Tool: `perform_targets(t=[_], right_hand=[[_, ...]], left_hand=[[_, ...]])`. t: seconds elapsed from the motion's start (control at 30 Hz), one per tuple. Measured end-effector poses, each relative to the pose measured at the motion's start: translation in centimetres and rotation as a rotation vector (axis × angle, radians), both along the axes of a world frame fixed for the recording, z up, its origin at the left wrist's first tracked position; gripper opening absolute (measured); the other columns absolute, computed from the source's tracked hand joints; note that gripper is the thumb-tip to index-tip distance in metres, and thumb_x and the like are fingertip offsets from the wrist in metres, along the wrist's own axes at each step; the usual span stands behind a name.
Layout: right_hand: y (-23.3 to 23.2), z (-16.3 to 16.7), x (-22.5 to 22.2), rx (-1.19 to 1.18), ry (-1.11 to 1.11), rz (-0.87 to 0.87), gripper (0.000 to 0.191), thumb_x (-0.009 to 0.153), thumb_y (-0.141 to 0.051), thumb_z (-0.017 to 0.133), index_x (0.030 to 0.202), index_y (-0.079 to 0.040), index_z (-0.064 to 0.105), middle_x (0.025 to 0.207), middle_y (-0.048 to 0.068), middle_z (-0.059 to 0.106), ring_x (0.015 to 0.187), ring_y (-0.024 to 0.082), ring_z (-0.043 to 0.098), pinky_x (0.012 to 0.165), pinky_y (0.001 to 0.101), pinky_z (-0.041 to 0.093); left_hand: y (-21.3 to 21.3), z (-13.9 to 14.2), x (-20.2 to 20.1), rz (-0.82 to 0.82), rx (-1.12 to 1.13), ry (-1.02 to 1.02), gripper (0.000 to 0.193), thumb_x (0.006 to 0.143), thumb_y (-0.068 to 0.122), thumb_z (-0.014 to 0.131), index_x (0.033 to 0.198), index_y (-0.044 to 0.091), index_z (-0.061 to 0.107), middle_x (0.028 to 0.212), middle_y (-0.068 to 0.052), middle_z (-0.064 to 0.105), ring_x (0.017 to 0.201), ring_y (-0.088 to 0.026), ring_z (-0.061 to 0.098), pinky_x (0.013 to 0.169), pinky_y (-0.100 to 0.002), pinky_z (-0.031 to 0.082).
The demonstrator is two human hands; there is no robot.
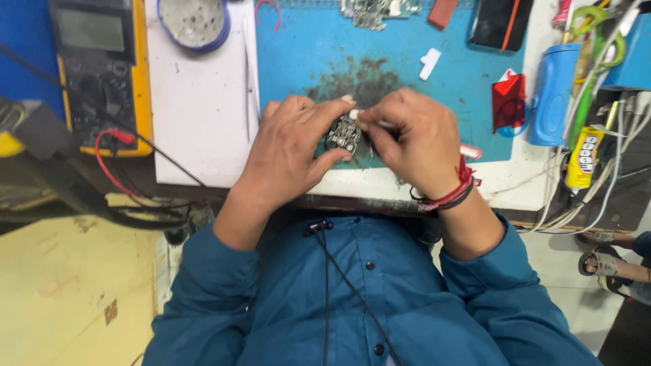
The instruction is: The person solders a small circuit board at a repair bench, holding the board with tweezers in one hand and a soldering iron in the other. They set the board down to clean or reposition components with a small tool, then resume soldering and touch up joints, occasionally brushing the board.
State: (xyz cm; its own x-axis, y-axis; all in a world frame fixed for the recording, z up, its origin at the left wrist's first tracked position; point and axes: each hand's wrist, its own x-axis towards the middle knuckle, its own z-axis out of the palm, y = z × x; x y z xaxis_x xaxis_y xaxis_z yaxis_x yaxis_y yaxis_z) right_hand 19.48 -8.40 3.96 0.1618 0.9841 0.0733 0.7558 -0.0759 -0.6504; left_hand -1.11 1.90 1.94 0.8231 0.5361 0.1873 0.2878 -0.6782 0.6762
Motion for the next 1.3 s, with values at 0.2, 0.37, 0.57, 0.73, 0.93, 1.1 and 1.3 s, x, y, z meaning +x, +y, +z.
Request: perform_targets(t=[0.2,0.37,0.57,0.73,0.93,1.1,1.3], right_hand=[[0.3,0.5,-0.6,0.017,-0.023,0.018,0.010,0.087,-0.011,0.083,0.096,-0.011,0.078,0.083,0.005,0.067,0.071,0.024,0.066,0.062,0.0359,0.049],[0.8,1.3,-1.0,-0.076,0.038,0.017,0.012,0.085,-0.010,0.081,0.097,-0.013,0.079,0.084,0.004,0.069,0.070,0.021,0.069,0.061,0.0339,0.051],[0.7,0.5,-1.0,-0.050,0.025,0.052,0.015,0.085,-0.007,0.079,0.099,-0.013,0.079,0.085,0.004,0.068,0.071,0.022,0.068,0.062,0.0337,0.051],[0.6,0.5,-1.1,0.025,0.014,0.017,0.012,0.088,-0.008,0.081,0.098,-0.012,0.078,0.083,0.006,0.067,0.071,0.024,0.066,0.063,0.0348,0.050],[0.9,1.1,-1.3,0.049,0.030,-0.019,0.013,0.089,-0.006,0.080,0.101,-0.011,0.077,0.087,0.006,0.068,0.072,0.022,0.067,0.063,0.0333,0.050],[-0.2,0.6,-1.5,-0.068,0.079,0.024,0.014,0.086,-0.005,0.080,0.098,-0.012,0.077,0.086,0.005,0.069,0.069,0.020,0.067,0.060,0.0324,0.050],[-0.3,0.1,-1.8,-0.009,0.044,0.065,0.015,0.086,-0.005,0.080,0.099,-0.012,0.078,0.086,0.005,0.067,0.070,0.023,0.065,0.061,0.0347,0.049]], left_hand=[[0.0,0.2,0.0,0.003,-0.011,0.031,0.070,0.083,0.031,0.085,0.143,0.013,0.056,0.116,-0.003,0.071,0.107,-0.026,0.057,0.091,-0.042,0.038],[0.0,0.0,0.1,-0.007,-0.012,0.009,0.070,0.082,0.032,0.086,0.143,0.014,0.056,0.115,-0.003,0.070,0.106,-0.026,0.057,0.092,-0.042,0.039],[0.0,0.0,0.1,-0.007,-0.011,0.011,0.071,0.081,0.033,0.086,0.143,0.012,0.056,0.110,-0.004,0.070,0.106,-0.026,0.057,0.091,-0.042,0.038],[0.1,0.2,0.1,-0.013,-0.023,0.019,0.070,0.082,0.031,0.086,0.142,0.012,0.056,0.111,-0.003,0.070,0.106,-0.026,0.057,0.092,-0.042,0.039],[0.1,0.2,0.1,-0.015,-0.003,-0.010,0.071,0.084,0.031,0.085,0.144,0.010,0.054,0.116,-0.004,0.070,0.107,-0.026,0.057,0.091,-0.042,0.038],[0.1,0.1,-0.1,-0.015,-0.024,0.025,0.070,0.083,0.033,0.086,0.143,0.011,0.056,0.111,-0.003,0.070,0.104,-0.026,0.056,0.090,-0.042,0.038],[0.2,-0.1,0.0,-0.012,-0.015,-0.001,0.072,0.081,0.032,0.087,0.143,0.012,0.055,0.112,-0.003,0.070,0.107,-0.025,0.057,0.092,-0.041,0.038]])
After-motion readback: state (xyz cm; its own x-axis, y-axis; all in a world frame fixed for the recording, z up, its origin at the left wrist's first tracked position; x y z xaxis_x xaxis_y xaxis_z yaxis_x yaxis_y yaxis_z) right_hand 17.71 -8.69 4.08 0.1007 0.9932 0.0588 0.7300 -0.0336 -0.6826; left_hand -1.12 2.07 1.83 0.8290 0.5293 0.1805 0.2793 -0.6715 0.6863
